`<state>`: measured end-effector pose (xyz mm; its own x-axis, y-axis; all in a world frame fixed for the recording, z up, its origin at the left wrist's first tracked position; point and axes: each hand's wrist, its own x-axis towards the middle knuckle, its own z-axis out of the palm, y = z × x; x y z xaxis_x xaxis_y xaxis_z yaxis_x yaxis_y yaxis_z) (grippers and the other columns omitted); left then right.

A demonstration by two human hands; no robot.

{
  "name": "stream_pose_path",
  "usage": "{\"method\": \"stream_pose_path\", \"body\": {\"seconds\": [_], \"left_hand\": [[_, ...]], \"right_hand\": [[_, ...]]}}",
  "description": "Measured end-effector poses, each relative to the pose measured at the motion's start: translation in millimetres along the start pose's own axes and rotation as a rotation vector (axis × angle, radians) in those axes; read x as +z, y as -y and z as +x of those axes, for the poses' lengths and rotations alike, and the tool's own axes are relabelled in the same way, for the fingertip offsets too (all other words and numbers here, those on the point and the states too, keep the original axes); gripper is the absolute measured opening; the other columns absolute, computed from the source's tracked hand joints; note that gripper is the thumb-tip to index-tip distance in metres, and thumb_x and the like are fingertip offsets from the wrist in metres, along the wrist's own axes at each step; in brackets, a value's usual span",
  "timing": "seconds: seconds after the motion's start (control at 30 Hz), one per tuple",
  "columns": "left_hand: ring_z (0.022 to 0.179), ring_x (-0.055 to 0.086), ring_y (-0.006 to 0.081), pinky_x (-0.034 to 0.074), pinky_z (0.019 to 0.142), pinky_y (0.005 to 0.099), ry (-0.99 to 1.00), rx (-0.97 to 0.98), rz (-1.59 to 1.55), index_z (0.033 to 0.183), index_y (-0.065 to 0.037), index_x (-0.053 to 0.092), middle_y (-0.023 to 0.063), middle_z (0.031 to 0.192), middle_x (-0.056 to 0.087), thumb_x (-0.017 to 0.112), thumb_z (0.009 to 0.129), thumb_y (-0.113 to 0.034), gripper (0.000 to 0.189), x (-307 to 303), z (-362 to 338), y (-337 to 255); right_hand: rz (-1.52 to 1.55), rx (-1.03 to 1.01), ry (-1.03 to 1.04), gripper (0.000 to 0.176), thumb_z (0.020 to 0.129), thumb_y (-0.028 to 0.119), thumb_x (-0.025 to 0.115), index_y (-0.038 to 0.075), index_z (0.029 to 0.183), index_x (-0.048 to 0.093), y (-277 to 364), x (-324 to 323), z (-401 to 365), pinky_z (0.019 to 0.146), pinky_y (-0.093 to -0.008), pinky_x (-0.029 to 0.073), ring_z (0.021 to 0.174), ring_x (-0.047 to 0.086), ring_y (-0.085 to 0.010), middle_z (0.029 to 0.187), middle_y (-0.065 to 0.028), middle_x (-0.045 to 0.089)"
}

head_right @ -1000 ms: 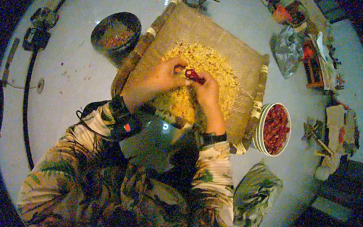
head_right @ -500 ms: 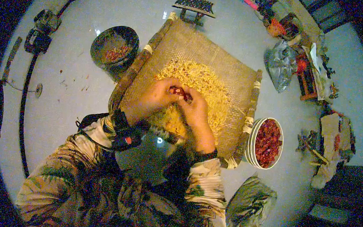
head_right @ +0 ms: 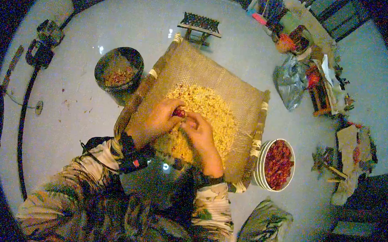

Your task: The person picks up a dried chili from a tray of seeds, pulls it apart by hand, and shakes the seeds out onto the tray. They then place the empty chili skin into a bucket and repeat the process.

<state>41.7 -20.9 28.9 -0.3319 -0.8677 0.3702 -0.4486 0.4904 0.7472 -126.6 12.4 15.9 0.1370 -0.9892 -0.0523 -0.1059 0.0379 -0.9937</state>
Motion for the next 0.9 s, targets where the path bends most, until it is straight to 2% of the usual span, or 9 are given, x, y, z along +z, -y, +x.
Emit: {"method": "stream_pose_path", "body": {"seconds": [0.1, 0.17, 0.27, 0.3, 0.43, 0.53, 0.63, 0.73, 0.9], "left_hand": [[0.089, 0.056, 0.0353, 0.045, 0.074, 0.0437, 0.159, 0.015, 0.196, 0.106, -0.003, 0.052, 0.0181, 0.096, 0.059, 0.059, 0.071, -0.004, 0.036, -14.4, 0.1, -12.4], [0.09, 0.055, 0.0356, 0.045, 0.073, 0.0443, 0.155, 0.037, 0.18, 0.106, -0.002, 0.051, 0.0187, 0.095, 0.059, 0.058, 0.072, -0.005, 0.036, -17.0, -2.3, -20.5], [0.09, 0.055, 0.0359, 0.045, 0.073, 0.0448, 0.168, 0.071, 0.136, 0.108, -0.002, 0.05, 0.019, 0.093, 0.059, 0.057, 0.074, -0.007, 0.036, -2.8, -2.6, -9.8], [0.09, 0.055, 0.036, 0.045, 0.073, 0.045, 0.174, 0.094, 0.118, 0.108, -0.002, 0.049, 0.0191, 0.092, 0.059, 0.057, 0.074, -0.007, 0.036, 0.4, -0.7, -5.5], [0.088, 0.054, 0.0367, 0.045, 0.073, 0.0453, 0.11, 0.142, 0.129, 0.109, -0.002, 0.049, 0.0196, 0.092, 0.058, 0.056, 0.074, -0.008, 0.036, 5.6, -4.6, -1.8], [0.089, 0.054, 0.0365, 0.044, 0.073, 0.0451, 0.063, 0.237, 0.131, 0.106, -0.003, 0.049, 0.0192, 0.092, 0.058, 0.057, 0.074, -0.009, 0.034, 4.0, -2.4, -2.3], [0.093, 0.057, 0.0356, 0.045, 0.08, 0.042, 0.255, 0.053, 0.139, 0.104, -0.002, 0.053, 0.0194, 0.097, 0.059, 0.058, 0.076, -0.011, 0.029, -9.3, 0.0, -17.7], [0.09, 0.057, 0.0354, 0.046, 0.077, 0.0421, 0.281, 0.028, 0.072, 0.099, -0.003, 0.054, 0.0185, 0.095, 0.06, 0.059, 0.078, -0.015, 0.025, -4.0, -2.4, -9.9], [0.085, 0.058, 0.0347, 0.045, 0.072, 0.0428, 0.272, 0.017, 0.077, 0.092, -0.004, 0.055, 0.0158, 0.087, 0.06, 0.059, 0.079, -0.023, 0.023, -5.8, -3.0, -15.3]], "right_hand": [[0.067, 0.057, -0.025, 0.033, 0.078, 0.008, 0.066, -0.001, 0.108, 0.054, 14.6, -0.7, -1.8, 0.079, -0.0273, 0.047, 0.088, 0.058, -0.0153, 0.096, -0.0076, 0.062], [0.053, 0.071, -0.011, 0.03, 0.078, 0.009, 0.068, -0.001, 0.102, 0.055, 18.4, 6.6, -3.1, 0.074, -0.0248, 0.046, 0.084, 0.056, -0.0118, 0.091, -0.0049, 0.061], [0.025, 0.028, -0.125, 0.026, 0.077, 0.011, 0.069, -0.001, 0.097, 0.056, 17.5, 18.1, -3.7, 0.069, -0.0233, 0.045, 0.077, 0.054, -0.0099, 0.085, -0.0034, 0.06], [0.092, -0.002, -0.167, 0.025, 0.076, 0.012, 0.07, 0.0, 0.093, 0.057, 22.4, 22.2, -5.1, 0.064, -0.0226, 0.044, 0.07, 0.051, -0.0089, 0.078, -0.002, 0.058], [-0.2, 0.026, -0.177, 0.021, 0.077, 0.012, 0.069, 0.0, 0.091, 0.057, 6.3, 15.6, -0.1, 0.063, -0.022, 0.043, 0.07, 0.053, -0.0088, 0.076, -0.0026, 0.058], [-0.189, 0.016, -0.19, 0.018, 0.079, 0.011, 0.066, -0.001, 0.089, 0.057, -1.4, 11.0, 2.1, 0.061, -0.0219, 0.044, 0.068, 0.054, -0.0091, 0.076, -0.0034, 0.06], [-0.006, 0.039, -0.217, 0.015, 0.078, 0.012, 0.067, 0.002, 0.085, 0.058, -0.3, 7.2, 3.3, 0.06, -0.0242, 0.045, 0.067, 0.056, -0.0112, 0.074, -0.0035, 0.061], [0.134, 0.087, -0.179, 0.013, 0.08, 0.013, 0.065, 0.003, 0.086, 0.059, -1.1, 2.2, 2.8, 0.058, -0.023, 0.045, 0.064, 0.056, -0.0102, 0.074, -0.0031, 0.061], [0.153, 0.115, -0.179, 0.012, 0.082, 0.014, 0.063, 0.003, 0.087, 0.059, -1.1, 1.3, 0.5, 0.057, -0.0232, 0.047, 0.062, 0.056, -0.0103, 0.074, -0.0041, 0.062]]}}
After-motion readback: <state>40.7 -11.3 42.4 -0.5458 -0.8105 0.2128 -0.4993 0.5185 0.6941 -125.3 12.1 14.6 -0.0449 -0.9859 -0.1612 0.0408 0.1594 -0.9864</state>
